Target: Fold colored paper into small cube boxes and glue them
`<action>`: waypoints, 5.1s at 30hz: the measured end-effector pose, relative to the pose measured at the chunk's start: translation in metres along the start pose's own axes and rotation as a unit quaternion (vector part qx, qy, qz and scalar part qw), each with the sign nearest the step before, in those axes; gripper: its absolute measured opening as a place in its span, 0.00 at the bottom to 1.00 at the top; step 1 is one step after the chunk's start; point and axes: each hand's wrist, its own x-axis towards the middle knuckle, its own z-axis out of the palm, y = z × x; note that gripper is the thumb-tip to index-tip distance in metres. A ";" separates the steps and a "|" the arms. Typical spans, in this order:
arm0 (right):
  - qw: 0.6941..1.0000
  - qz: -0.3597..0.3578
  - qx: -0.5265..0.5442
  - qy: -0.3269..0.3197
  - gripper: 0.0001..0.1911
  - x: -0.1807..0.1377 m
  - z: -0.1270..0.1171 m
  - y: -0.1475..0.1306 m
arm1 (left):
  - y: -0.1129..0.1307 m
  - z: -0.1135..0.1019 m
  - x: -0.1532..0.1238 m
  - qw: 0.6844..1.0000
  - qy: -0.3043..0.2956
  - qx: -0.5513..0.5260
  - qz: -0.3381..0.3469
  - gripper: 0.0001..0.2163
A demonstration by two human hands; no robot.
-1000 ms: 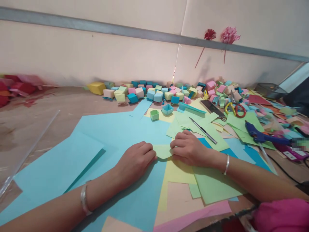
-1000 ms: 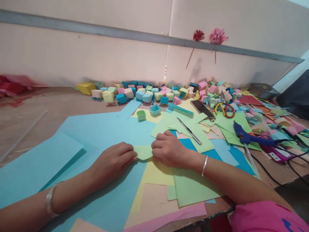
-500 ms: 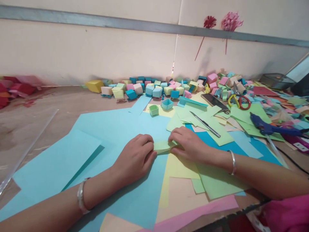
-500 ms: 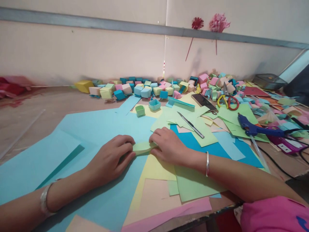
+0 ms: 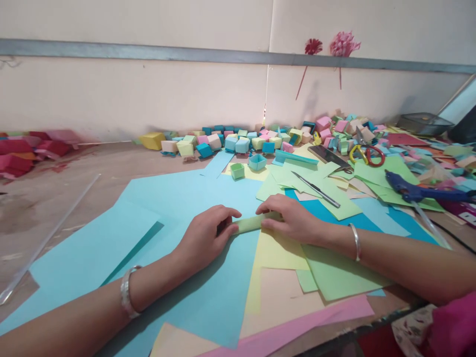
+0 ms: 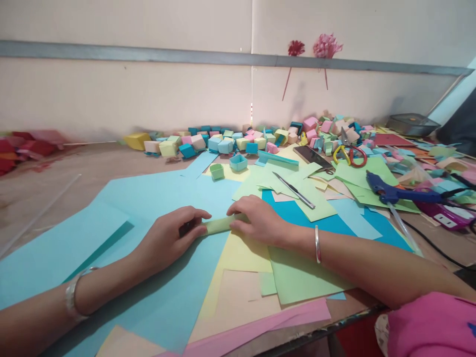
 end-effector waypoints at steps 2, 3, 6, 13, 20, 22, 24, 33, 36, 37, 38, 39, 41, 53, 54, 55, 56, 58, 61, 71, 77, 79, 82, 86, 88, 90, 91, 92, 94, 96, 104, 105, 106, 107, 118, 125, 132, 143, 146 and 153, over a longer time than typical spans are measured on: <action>0.999 -0.011 -0.030 -0.013 0.07 0.001 0.001 0.001 | -0.001 0.000 0.000 1.000 0.010 -0.014 0.001 0.09; 0.999 -0.015 -0.040 -0.014 0.09 0.002 0.002 0.002 | -0.001 -0.001 0.000 1.000 0.013 -0.021 -0.002 0.09; 0.998 -0.029 -0.062 0.000 0.10 0.002 0.005 0.004 | -0.002 -0.001 0.000 0.999 0.017 -0.034 -0.004 0.10; 0.996 -0.033 -0.082 0.003 0.09 0.000 0.006 0.002 | 0.002 -0.005 -0.001 0.999 0.036 -0.025 -0.001 0.10; 0.994 -0.057 -0.086 0.044 0.09 0.000 0.009 0.008 | 0.004 -0.006 0.001 0.999 0.038 -0.009 -0.008 0.10; 0.994 -0.057 -0.083 0.047 0.10 0.000 0.009 0.009 | 0.003 -0.005 0.001 0.999 0.030 -0.005 -0.012 0.10; 0.994 -0.058 -0.077 0.047 0.10 0.000 0.009 0.010 | 0.002 -0.004 0.001 1.000 0.027 -0.002 -0.013 0.10; 0.998 -0.051 -0.035 0.027 0.10 -0.001 0.009 0.004 | 0.002 -0.002 0.001 1.000 -0.021 -0.014 0.008 0.11; 0.998 -0.058 -0.022 0.008 0.11 -0.002 0.008 0.000 | 0.002 -0.002 0.001 0.999 -0.012 -0.035 -0.001 0.10; 0.998 -0.059 -0.022 0.004 0.10 -0.001 0.008 -0.001 | 0.003 -0.002 0.001 0.999 -0.009 -0.042 -0.005 0.09; 0.998 -0.058 -0.025 0.001 0.09 -0.001 0.008 -0.002 | 0.003 -0.002 0.001 0.999 -0.007 -0.049 -0.009 0.09; 0.998 -0.056 -0.030 -0.002 0.09 -0.001 0.007 -0.002 | 0.004 -0.002 0.001 0.998 -0.006 -0.055 -0.010 0.08; 0.998 -0.054 -0.043 -0.001 0.09 -0.001 0.008 -0.001 | 0.005 -0.002 0.000 0.998 -0.008 -0.065 -0.008 0.07; 0.980 -0.144 -0.135 0.028 0.10 -0.001 0.021 0.009 | 0.006 -0.002 -0.001 0.999 -0.033 -0.024 -0.014 0.08; 0.979 -0.145 -0.138 0.026 0.10 -0.001 0.020 0.009 | 0.006 -0.002 -0.001 0.999 -0.037 -0.020 -0.018 0.07; 0.979 -0.147 -0.141 0.023 0.10 -0.001 0.020 0.009 | 0.006 -0.001 -0.001 0.999 -0.042 -0.016 -0.022 0.07; 0.978 -0.150 -0.146 0.020 0.11 -0.001 0.020 0.009 | 0.006 -0.001 -0.001 0.999 -0.045 -0.012 -0.023 0.06; 0.975 -0.162 -0.153 0.015 0.11 -0.001 0.020 0.010 | 0.006 -0.001 -0.001 0.998 -0.051 -0.007 -0.019 0.07; 0.974 -0.167 -0.154 0.012 0.11 0.000 0.019 0.010 | 0.007 -0.001 0.000 0.998 -0.056 -0.004 -0.010 0.07; 0.963 -0.153 -0.223 -0.002 0.14 -0.001 0.014 -0.002 | 0.001 0.000 -0.001 0.998 -0.062 0.004 0.014 0.06; 0.962 -0.156 -0.225 0.003 0.09 -0.001 0.015 -0.001 | 0.000 0.000 0.002 0.999 -0.047 0.004 -0.003 0.02; 0.958 -0.167 -0.232 0.007 0.10 -0.001 0.016 0.002 | -0.003 0.000 0.002 0.998 -0.055 0.001 0.030 0.05; 0.956 -0.181 -0.232 0.015 0.10 0.000 0.019 0.005 | -0.008 0.002 0.002 0.993 -0.064 0.013 0.096 0.12; 0.951 -0.200 -0.234 0.004 0.10 0.003 0.017 0.007 | -0.012 0.001 0.002 0.986 -0.065 0.037 0.152 0.15; 0.942 -0.227 -0.246 -0.022 0.10 0.004 0.012 0.008 | -0.012 0.001 0.002 0.982 -0.070 0.045 0.169 0.15; 0.925 -0.274 -0.256 -0.060 0.11 0.006 0.004 0.010 | -0.011 0.000 0.003 0.981 -0.075 0.050 0.173 0.14; 0.915 -0.300 -0.259 -0.077 0.11 0.007 -0.001 0.011 | -0.011 -0.001 0.003 0.981 -0.078 0.051 0.171 0.14; 0.906 -0.322 -0.261 -0.089 0.12 0.007 -0.005 0.013 | -0.011 -0.001 0.003 0.981 -0.082 0.050 0.168 0.14; 0.895 -0.348 -0.263 -0.095 0.13 0.008 -0.011 0.016 | -0.011 -0.002 0.003 0.981 -0.091 0.050 0.164 0.13; 0.889 -0.363 -0.263 -0.093 0.14 0.009 -0.015 0.018 | -0.011 -0.002 0.003 0.980 -0.096 0.052 0.165 0.14; 0.869 -0.386 -0.282 -0.132 0.11 0.009 -0.030 0.013 | -0.008 -0.013 0.007 0.963 -0.133 0.119 0.200 0.13; 0.869 -0.384 -0.279 -0.140 0.11 0.009 -0.032 0.013 | -0.007 -0.015 0.007 0.957 -0.144 0.135 0.211 0.13; 0.870 -0.381 -0.275 -0.147 0.11 0.008 -0.034 0.012 | -0.007 -0.018 0.008 0.950 -0.154 0.151 0.224 0.14; 0.873 -0.376 -0.272 -0.151 0.12 0.008 -0.036 0.012 | -0.006 -0.020 0.009 0.943 -0.161 0.167 0.239 0.15; 0.889 -0.336 -0.246 -0.188 0.11 0.005 -0.041 0.014 | 0.032 -0.026 -0.014 0.897 -0.101 0.347 0.254 0.13; 0.921 -0.287 -0.171 -0.198 0.08 0.004 -0.039 0.012 | 0.036 -0.026 -0.027 0.897 -0.149 0.362 0.206 0.12; 0.907 -0.303 -0.214 -0.199 0.08 0.006 -0.037 0.013 | 0.038 -0.014 -0.025 0.907 -0.059 0.372 0.189 0.10; 0.900 -0.317 -0.199 -0.224 0.13 0.005 -0.053 0.013 | 0.034 -0.006 -0.021 0.912 -0.146 0.322 0.208 0.09; 0.919 -0.299 -0.155 -0.206 0.16 0.005 -0.055 0.018 | 0.035 -0.004 -0.021 0.926 -0.126 0.296 0.195 0.10; 0.986 -0.140 -0.046 -0.080 0.11 0.006 -0.036 0.015 | 0.026 0.001 -0.020 0.966 -0.045 0.208 0.145 0.10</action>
